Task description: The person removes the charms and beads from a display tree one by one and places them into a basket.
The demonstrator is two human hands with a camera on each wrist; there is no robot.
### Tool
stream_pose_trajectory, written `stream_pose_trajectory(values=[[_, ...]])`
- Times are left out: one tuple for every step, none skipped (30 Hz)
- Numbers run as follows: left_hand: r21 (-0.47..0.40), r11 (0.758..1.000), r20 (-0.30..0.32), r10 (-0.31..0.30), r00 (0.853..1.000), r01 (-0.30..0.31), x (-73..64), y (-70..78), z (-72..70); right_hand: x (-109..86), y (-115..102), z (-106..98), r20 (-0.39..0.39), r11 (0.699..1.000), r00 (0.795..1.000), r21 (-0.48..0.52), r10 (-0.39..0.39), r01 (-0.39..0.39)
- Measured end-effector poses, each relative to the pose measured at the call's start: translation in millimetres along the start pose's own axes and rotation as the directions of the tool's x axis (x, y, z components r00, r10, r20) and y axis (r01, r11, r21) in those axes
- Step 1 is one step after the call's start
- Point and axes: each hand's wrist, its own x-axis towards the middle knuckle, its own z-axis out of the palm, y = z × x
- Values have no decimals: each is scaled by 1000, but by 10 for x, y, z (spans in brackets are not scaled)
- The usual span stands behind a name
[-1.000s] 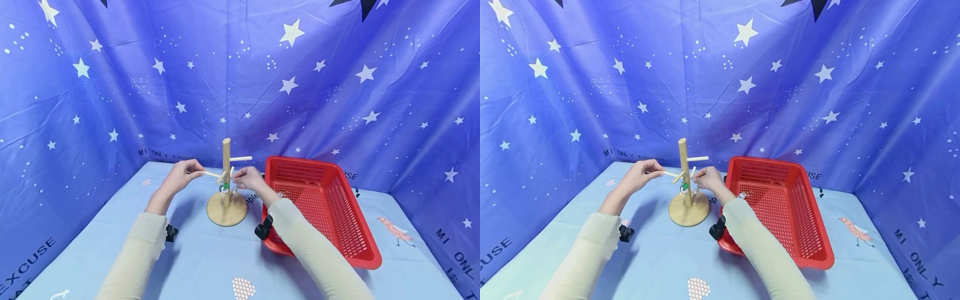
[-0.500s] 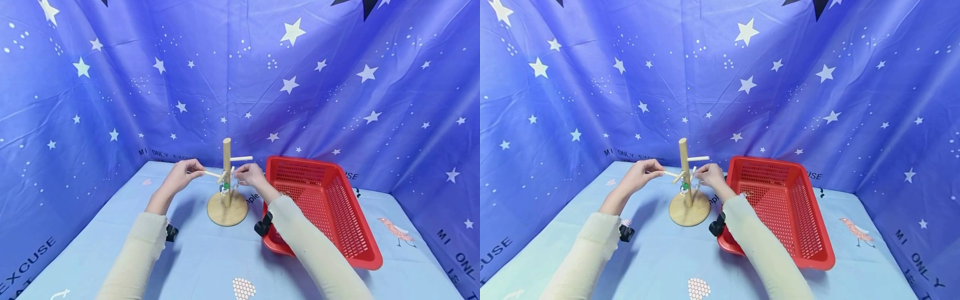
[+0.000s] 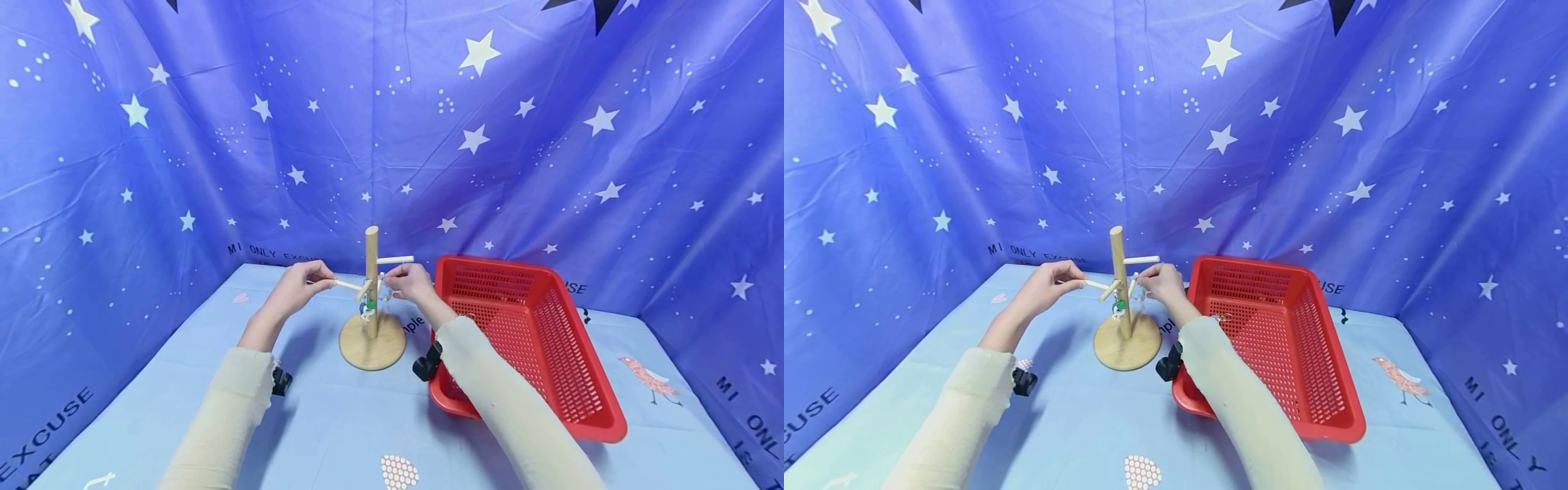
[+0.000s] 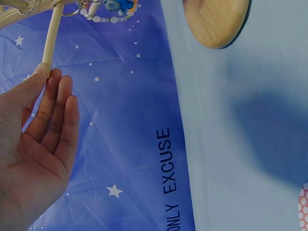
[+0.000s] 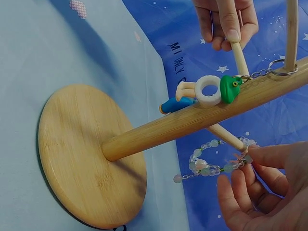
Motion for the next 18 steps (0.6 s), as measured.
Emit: stream_pose_trajectory(values=[[-1,1000,0,0,1000,0,-1,1,0,7,-2,1,-4,1000,1000,1,1,-1],[-2,1000,0,-1,1000,1,-2,1,-1,15,-2,3,-9,1000,1000,4,1,-1],[-2,1000,1,-2,1000,2,-2,3,-3,24,-2,5,-14,1000,1000,9,1,0],[-2,1000,1,-3,1000,3,-3,4,-4,32,-2,6,-21,1000,1000,15,0,0],[-3,1000,2,-5,1000,5,-3,5,-5,38,-2,6,-30,1000,1000,19,0,0],[-4,1000,3,-7,1000,7,-3,8,-5,45,0,7,-37,1000,999,25,1,0],[-4,1000,4,-10,1000,10,-3,10,-6,52,1,8,-45,1000,999,28,1,0],[-4,1000,5,-13,1000,13,-3,10,-7,60,4,10,-51,999,999,33,2,0],[-4,1000,5,-14,1000,14,-3,10,-7,64,3,11,-55,999,998,40,5,-3],[-5,1000,6,-14,1000,14,-3,8,-6,70,4,12,-60,999,998,44,8,-6],[-5,1000,6,-15,1000,15,-2,6,-6,71,2,11,-64,999,998,47,11,-8],[-5,1000,7,-16,1000,16,-2,4,-6,73,-2,10,-68,999,998,51,13,-10],[-5,1000,7,-16,1000,16,-2,0,-5,74,-3,8,-72,998,997,54,15,-11],[-6,1000,7,-15,1000,15,-1,-3,-4,75,-6,4,-74,998,997,59,17,-13],[-7,1000,8,-17,1000,17,0,-6,-4,75,-9,-1,-76,998,997,64,21,-16],[-7,1000,9,-20,1000,20,0,-8,-4,76,-12,-6,-79,998,997,67,23,-18],[-7,1000,10,-24,1000,24,0,-8,-4,75,-14,-12,-78,997,997,71,24,-18],[-8,1000,11,-26,1000,27,0,-8,-3,77,-14,-15,-81,997,996,73,24,-18]])
